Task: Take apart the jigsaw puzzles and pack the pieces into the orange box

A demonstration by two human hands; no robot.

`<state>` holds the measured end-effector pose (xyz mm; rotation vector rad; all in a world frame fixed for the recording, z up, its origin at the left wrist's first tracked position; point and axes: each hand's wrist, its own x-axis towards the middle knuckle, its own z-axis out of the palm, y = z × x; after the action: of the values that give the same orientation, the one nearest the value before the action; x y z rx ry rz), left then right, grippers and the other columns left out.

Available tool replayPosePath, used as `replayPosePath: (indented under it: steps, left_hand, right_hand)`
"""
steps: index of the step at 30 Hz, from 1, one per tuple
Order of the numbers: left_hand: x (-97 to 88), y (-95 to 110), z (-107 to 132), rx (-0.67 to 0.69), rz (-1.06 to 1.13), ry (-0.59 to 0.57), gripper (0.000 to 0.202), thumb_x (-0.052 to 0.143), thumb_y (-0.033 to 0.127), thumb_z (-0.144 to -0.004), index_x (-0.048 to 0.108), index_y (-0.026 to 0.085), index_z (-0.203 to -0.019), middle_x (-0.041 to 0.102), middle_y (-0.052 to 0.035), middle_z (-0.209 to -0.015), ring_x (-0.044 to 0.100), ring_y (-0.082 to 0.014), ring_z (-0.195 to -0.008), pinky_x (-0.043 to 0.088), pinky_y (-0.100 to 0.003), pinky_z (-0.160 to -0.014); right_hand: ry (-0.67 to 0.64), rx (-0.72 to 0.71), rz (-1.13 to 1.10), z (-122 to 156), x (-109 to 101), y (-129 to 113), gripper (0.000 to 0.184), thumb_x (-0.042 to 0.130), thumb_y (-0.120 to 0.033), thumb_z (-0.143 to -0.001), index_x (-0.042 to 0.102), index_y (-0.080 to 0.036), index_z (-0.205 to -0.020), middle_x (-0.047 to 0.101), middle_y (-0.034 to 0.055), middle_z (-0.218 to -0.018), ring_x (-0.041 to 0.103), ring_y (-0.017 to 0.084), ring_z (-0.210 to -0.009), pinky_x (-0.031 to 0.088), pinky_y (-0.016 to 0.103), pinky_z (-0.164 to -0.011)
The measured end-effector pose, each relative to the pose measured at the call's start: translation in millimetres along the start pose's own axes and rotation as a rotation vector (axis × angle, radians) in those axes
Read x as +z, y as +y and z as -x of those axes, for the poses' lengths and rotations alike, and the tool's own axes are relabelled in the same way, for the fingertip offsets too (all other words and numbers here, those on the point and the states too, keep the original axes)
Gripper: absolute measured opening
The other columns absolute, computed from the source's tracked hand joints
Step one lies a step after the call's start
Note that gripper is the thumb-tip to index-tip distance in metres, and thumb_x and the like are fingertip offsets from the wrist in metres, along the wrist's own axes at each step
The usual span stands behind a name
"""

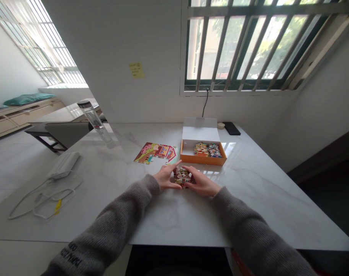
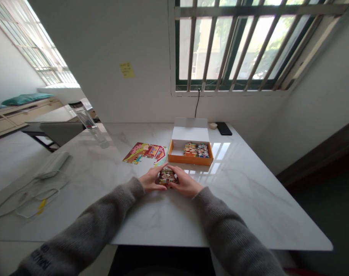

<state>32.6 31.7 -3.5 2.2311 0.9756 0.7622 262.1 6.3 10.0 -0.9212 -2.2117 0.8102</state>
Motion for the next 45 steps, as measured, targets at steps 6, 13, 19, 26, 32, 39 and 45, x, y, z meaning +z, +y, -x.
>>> replayPosePath:
  steps: [6,13,19,26,32,39,45]
  left_hand:
    - [-61.5,-28,-44,-0.04,-0.255,0.085,0.043,0.054,0.043,-0.09,0.059,0.016,-0.123,0.067,-0.0105,-0.105,0.062,-0.0233,-0.098,0.045,-0.037,-0.095]
    - [-52.9,-68,-90,-0.171,-0.704,-0.043,0.052,0.052,0.046,-0.089,0.051,0.026,-0.137,0.047,-0.0099,-0.145,0.041,-0.0293,-0.131,0.026,-0.044,-0.111]
    - [-32.5,-63,-84,-0.182,-0.734,0.003,0.047,0.047,0.048,-0.092,0.053,0.033,-0.136,0.048,-0.0082,-0.143,0.038,-0.0304,-0.132,0.021,-0.05,-0.111]
    - [-22.6,-47,-42,-0.298,-0.741,0.106,0.05,0.048,0.054,-0.09,0.052,0.033,-0.135,0.047,-0.0128,-0.14,0.037,-0.0371,-0.128,0.015,-0.067,-0.107]
    - [-38.3,-30,-12,-0.06,-0.626,0.023,0.037,0.058,0.042,-0.088,0.063,0.024,-0.119,0.051,-0.0115,-0.133,0.045,-0.0301,-0.122,0.032,-0.048,-0.108]
    - [-41.8,-3,-2,0.063,-0.685,-0.232,0.046,0.068,0.04,-0.081,0.06,0.016,-0.12,0.058,-0.0118,-0.122,0.052,-0.0271,-0.113,0.043,-0.039,-0.099]
    - [-36.7,9,-8,0.183,-1.0,-0.402,0.034,0.052,0.013,-0.087,0.057,0.01,-0.121,0.065,-0.017,-0.108,0.057,-0.029,-0.102,0.05,-0.038,-0.081]
  right_hand:
    - [-0.012,0.013,0.02,-1,-2,-5,0.056,0.064,-0.019,-0.082,0.047,-0.018,-0.135,0.055,0.0115,-0.119,0.054,0.026,-0.114,0.046,0.043,-0.1]
    - [-0.025,0.011,0.008,-1,-2,-10,0.055,0.063,-0.019,-0.083,0.046,-0.02,-0.135,0.055,0.0103,-0.118,0.055,0.025,-0.111,0.045,0.041,-0.1]
    - [-0.019,0.011,0.011,0,-1,-9,0.055,0.063,-0.019,-0.083,0.046,-0.02,-0.136,0.054,0.0103,-0.119,0.055,0.024,-0.112,0.045,0.04,-0.101]
    - [-0.04,0.021,0.011,0,-2,-8,0.056,0.063,-0.02,-0.084,0.044,-0.019,-0.138,0.054,0.0111,-0.12,0.055,0.025,-0.112,0.046,0.042,-0.101]
    - [-0.049,0.051,0.025,0,-6,-11,0.052,0.062,-0.02,-0.085,0.046,-0.017,-0.135,0.054,0.0116,-0.119,0.056,0.025,-0.111,0.046,0.043,-0.1]
    - [0.002,0.075,0.048,0,-10,-5,0.053,0.061,-0.018,-0.084,0.046,-0.016,-0.134,0.053,0.0133,-0.12,0.056,0.026,-0.11,0.047,0.045,-0.099]
    - [-0.002,0.085,0.064,0,-10,-9,0.054,0.061,-0.017,-0.083,0.046,-0.016,-0.135,0.054,0.013,-0.119,0.056,0.026,-0.109,0.048,0.045,-0.098]
